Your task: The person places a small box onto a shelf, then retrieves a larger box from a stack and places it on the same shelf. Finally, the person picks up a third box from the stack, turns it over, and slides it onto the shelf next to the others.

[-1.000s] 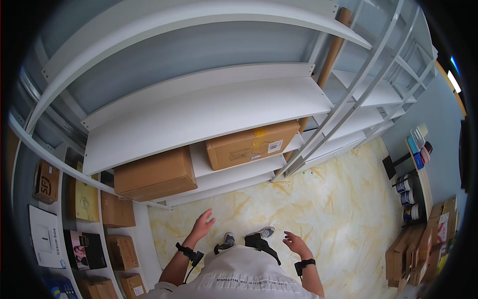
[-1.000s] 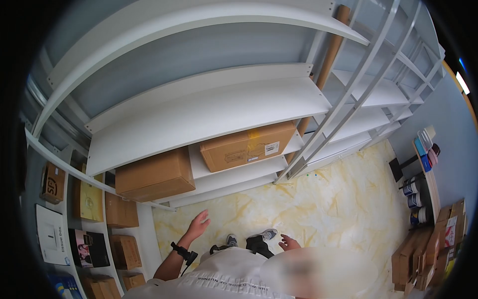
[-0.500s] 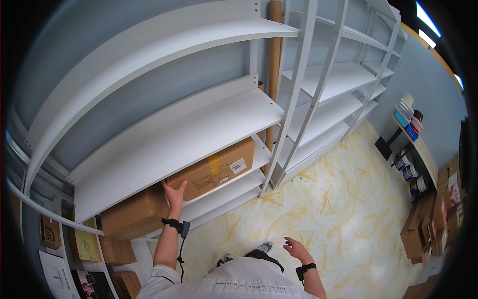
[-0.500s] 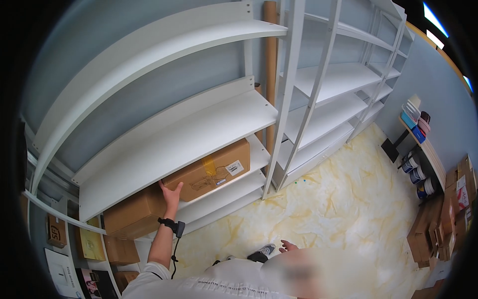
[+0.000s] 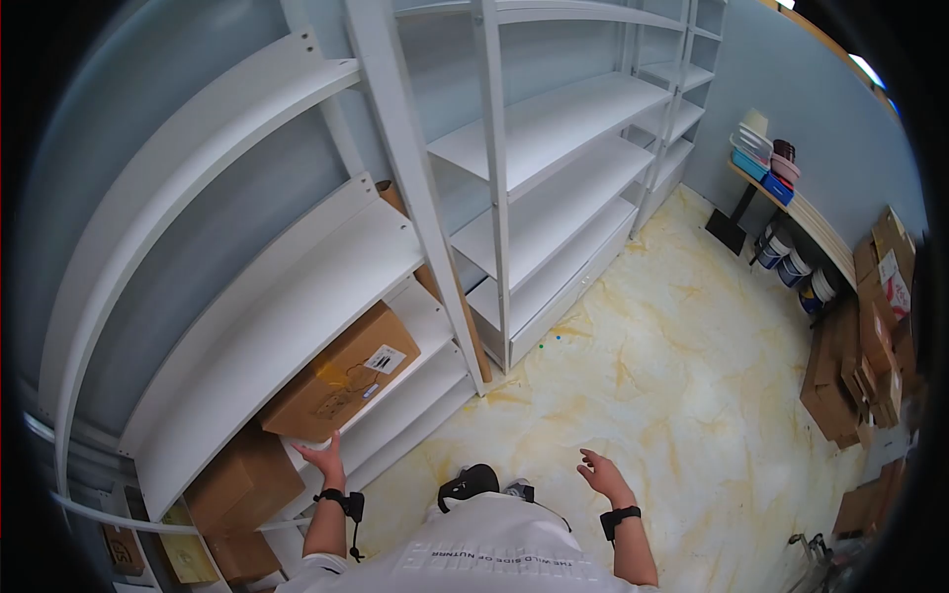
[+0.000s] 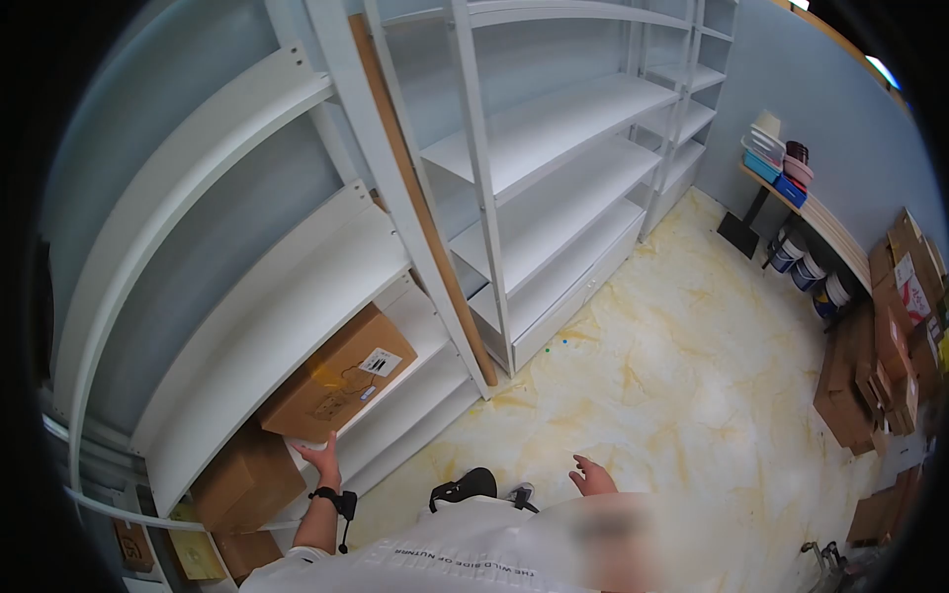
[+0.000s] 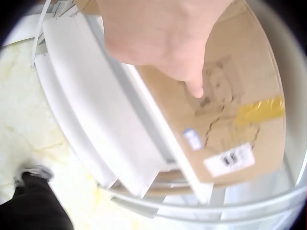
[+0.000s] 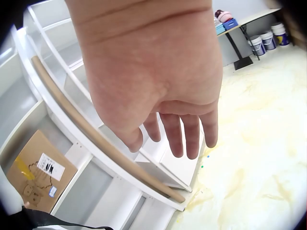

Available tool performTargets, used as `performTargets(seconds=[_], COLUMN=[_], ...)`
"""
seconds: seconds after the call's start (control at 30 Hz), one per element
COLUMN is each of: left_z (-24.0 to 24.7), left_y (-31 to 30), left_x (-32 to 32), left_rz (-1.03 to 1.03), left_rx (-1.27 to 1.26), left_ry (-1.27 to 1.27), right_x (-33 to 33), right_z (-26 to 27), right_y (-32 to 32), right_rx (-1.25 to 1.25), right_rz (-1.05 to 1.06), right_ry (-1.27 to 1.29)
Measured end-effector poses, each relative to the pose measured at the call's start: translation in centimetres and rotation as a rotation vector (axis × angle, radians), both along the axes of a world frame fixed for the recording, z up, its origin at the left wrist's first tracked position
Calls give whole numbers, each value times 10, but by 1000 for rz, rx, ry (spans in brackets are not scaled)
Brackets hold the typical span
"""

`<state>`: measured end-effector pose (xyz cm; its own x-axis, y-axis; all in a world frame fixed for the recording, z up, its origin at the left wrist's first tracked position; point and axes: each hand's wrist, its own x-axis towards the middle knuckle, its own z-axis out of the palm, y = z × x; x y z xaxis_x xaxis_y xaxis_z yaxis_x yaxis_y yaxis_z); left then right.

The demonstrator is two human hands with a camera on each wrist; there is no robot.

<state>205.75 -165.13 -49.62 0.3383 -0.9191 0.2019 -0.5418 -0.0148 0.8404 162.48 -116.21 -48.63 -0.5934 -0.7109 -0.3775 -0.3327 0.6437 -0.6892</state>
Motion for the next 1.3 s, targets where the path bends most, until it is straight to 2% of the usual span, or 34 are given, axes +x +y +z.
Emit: performTargets(seconds=[0.03, 0.07, 0.17, 0.2, 0.27, 0.3, 0.37, 0.4, 0.47, 0.57, 0.67, 0.77, 0.9, 0.97, 1.13, 1.3], left_z=[-11, -31, -103, -100, -87, -91, -114, -123, -136, -158, -135, -143, -128, -118, -114, -90], left_y=[24, 43, 83, 88, 102, 105, 99, 98, 99, 98, 116, 135, 173, 192, 247, 307], left_x=[-16, -29, -76, -113, -169, -204, -266, -301, -372, -478, -575, -661, -761, -803, -881, -930], left_rz=[46, 10, -191, -269, -857, -914, -1521, -1561, -1564, -1628, -1729, -1841, -1939, -1980, -2062, -2154], left_rx=[125, 133, 289, 300, 1090, 1111, 957, 959, 710, 711, 714, 671, 716, 710, 686, 598], left_ry=[-112, -151, -313, -313, 71, 53, -154, -158, -185, -275, -374, -375, -459, -374, -390, -485], right_x=[-5, -8, -9, -10, -14, -21, -37, -48, -72, -111, -142, -165, -167, -160, -158, -208], right_z=[0, 0, -4, -8, -10, -10, -6, -3, 7, 26, 34, 51, 60, 51, 22, -15], right_y=[10, 22, 60, 71, 97, 104, 115, 120, 129, 139, 151, 162, 181, 191, 219, 269], right_rx=[-16, -8, 26, 12, 21, 24, 30, 24, 24, 28, 64, 37, 44, 69, 166, 106], right_rz=[-68, -111, -256, -273, -355, -387, -453, -504, -578, -694, -807, -897, -1131, -1189, -1290, -1275], right_ry=[-8, -4, -74, -76, -67, -54, -35, -39, -30, 45, 5, 17, -37, -72, -209, -278])
